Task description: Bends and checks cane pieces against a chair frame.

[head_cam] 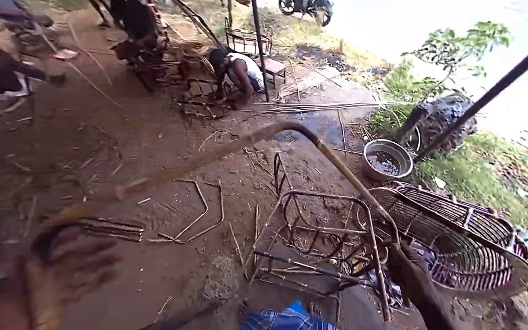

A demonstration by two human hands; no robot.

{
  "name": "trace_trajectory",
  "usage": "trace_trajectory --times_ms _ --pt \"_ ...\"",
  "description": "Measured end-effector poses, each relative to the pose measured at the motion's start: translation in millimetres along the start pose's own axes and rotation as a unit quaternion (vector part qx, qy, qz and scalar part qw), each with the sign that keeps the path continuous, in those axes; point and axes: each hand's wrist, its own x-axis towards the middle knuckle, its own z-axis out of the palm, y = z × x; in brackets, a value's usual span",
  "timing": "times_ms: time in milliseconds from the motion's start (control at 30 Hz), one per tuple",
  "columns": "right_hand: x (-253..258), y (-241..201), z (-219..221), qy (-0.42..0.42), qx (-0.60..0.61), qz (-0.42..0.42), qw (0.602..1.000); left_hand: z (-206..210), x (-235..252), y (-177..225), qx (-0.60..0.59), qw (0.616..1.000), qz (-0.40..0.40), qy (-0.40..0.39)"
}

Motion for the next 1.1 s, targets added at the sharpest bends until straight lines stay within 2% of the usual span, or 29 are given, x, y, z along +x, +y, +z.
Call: trace_trajectory --times_ms 33,67,100,167,233,333,433,567,667,833,933,1100 --pt "-10 21 -23 0.015 -0.021 0.040 0.999 7 22 -53 -0.049 0.990 0.018 -0.130" --pt "-20 44 -45 0.034 -0.039 0.087 0.995 26 31 -94 -0.085 0.982 0.009 -0.168" --pt "-30 69 -64 0.054 -0.047 0.137 0.988 51 30 -120 -0.083 0.983 -0.011 -0.164" --pt "-53 122 -91 0.090 -0.041 0.212 0.972 100 25 -165 -0.002 0.990 -0.067 -0.127" --pt "-74 175 -103 0.103 -0.053 0.233 0.966 146 33 -218 0.066 0.986 -0.097 -0.118" --pt "-87 242 -100 0.097 -0.063 0.292 0.949 200 65 -297 0.076 0.981 -0.129 -0.119" --pt "-92 273 -81 0.133 -0.067 0.370 0.917 237 91 -354 0.108 0.974 -0.144 -0.139" --pt "-85 306 -67 0.166 -0.143 0.351 0.911 274 101 -365 0.213 0.959 -0.130 -0.136" --pt "-82 314 -65 0.182 -0.165 0.337 0.909 280 105 -372 0.277 0.945 -0.114 -0.134" --pt "-71 323 -77 0.184 -0.227 0.311 0.904 289 104 -372 0.405 0.901 -0.033 -0.153" --pt "-58 319 -73 0.201 -0.302 0.312 0.878 292 107 -375 0.438 0.882 0.002 -0.171" --pt "-51 305 -58 0.195 -0.422 0.309 0.830 293 109 -366 0.439 0.875 0.002 -0.204"
